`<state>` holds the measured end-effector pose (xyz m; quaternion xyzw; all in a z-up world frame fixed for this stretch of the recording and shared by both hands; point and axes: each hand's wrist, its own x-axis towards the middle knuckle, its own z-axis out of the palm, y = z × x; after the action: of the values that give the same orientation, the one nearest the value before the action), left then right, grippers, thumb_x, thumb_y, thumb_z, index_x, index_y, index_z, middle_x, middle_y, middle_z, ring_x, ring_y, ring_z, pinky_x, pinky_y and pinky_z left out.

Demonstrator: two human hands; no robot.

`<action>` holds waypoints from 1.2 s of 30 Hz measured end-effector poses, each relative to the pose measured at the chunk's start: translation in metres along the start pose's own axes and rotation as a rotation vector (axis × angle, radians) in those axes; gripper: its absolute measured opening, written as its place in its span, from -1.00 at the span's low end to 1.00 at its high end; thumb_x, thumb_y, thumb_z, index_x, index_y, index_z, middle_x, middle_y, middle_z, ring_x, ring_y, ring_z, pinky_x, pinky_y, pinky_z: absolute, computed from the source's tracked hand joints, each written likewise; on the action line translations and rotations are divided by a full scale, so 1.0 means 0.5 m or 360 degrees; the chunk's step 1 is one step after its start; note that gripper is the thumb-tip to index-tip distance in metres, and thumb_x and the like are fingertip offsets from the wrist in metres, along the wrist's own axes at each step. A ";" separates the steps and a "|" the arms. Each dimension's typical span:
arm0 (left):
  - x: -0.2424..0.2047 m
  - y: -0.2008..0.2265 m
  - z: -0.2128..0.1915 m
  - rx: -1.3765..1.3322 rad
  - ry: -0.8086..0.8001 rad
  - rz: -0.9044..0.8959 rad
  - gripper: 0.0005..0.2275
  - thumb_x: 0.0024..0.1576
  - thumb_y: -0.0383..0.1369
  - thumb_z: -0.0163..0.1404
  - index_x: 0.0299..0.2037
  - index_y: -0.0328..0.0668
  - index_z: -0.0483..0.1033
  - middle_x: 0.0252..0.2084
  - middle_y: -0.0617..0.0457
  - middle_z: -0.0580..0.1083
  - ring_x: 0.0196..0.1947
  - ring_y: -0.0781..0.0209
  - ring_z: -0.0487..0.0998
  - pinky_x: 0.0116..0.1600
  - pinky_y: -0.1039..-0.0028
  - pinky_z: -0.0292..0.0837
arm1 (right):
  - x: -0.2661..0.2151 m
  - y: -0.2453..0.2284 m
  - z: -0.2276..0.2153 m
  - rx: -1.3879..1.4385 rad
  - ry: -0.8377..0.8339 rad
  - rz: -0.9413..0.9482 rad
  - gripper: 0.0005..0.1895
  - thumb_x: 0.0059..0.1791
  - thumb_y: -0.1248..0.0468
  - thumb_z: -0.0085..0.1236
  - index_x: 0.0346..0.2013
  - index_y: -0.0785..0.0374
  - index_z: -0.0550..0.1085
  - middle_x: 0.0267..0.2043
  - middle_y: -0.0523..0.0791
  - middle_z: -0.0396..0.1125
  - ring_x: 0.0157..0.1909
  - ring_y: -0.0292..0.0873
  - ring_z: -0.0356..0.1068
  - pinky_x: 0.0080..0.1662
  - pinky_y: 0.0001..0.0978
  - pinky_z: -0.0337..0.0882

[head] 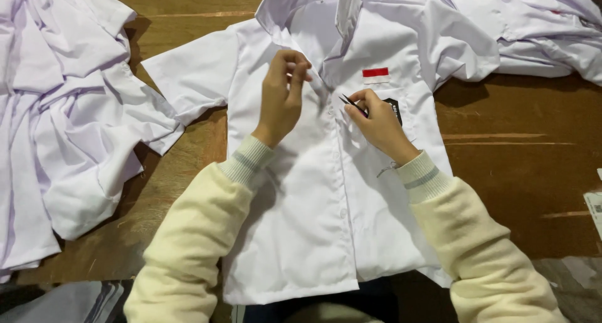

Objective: Trimming loose threads from a white school uniform shirt using thread snips on a factory floor.

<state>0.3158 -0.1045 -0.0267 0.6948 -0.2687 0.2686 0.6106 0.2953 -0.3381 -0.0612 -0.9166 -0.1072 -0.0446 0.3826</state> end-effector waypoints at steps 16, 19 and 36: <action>-0.669 0.281 -0.509 0.1815 -0.1713 -0.2540 -0.67 0.22 0.03 -0.14 -0.19 0.07 0.58 -0.08 0.08 0.61 -0.03 0.05 0.66 0.02 0.27 0.51 | -0.014 -0.086 -0.035 0.0312 -0.0122 0.0476 -0.72 0.09 0.03 -0.03 -0.03 0.10 0.41 -0.35 -0.27 0.30 -0.34 -0.34 0.20 -0.21 -0.45 0.19; -0.726 0.232 -0.559 0.1881 -0.1471 -0.2519 -0.69 0.15 -0.26 0.00 0.12 0.19 0.42 0.18 0.00 0.41 0.12 0.02 0.60 0.12 0.20 0.56 | -0.017 -0.093 -0.036 0.0318 -0.0124 0.0502 -0.71 0.08 0.01 -0.03 -0.02 0.08 0.41 -0.33 -0.28 0.31 -0.32 -0.34 0.21 -0.18 -0.44 0.20; -0.079 0.133 -0.217 0.1005 -0.0922 -0.0392 -0.81 0.24 -0.41 -0.06 0.02 -0.22 0.49 -0.08 -0.21 0.51 0.02 -0.28 0.53 0.08 -0.04 0.47 | -0.084 -0.165 -0.030 -0.0401 -0.0463 0.0160 -0.57 -0.02 0.03 0.25 -0.11 0.31 0.38 -0.33 0.09 0.49 -0.14 0.27 0.52 -0.08 0.12 0.44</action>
<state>0.2361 -0.0024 0.0042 0.9207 -0.2486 0.0570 0.2954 0.2356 -0.2990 -0.0004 -0.9582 -0.1089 0.0945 0.2470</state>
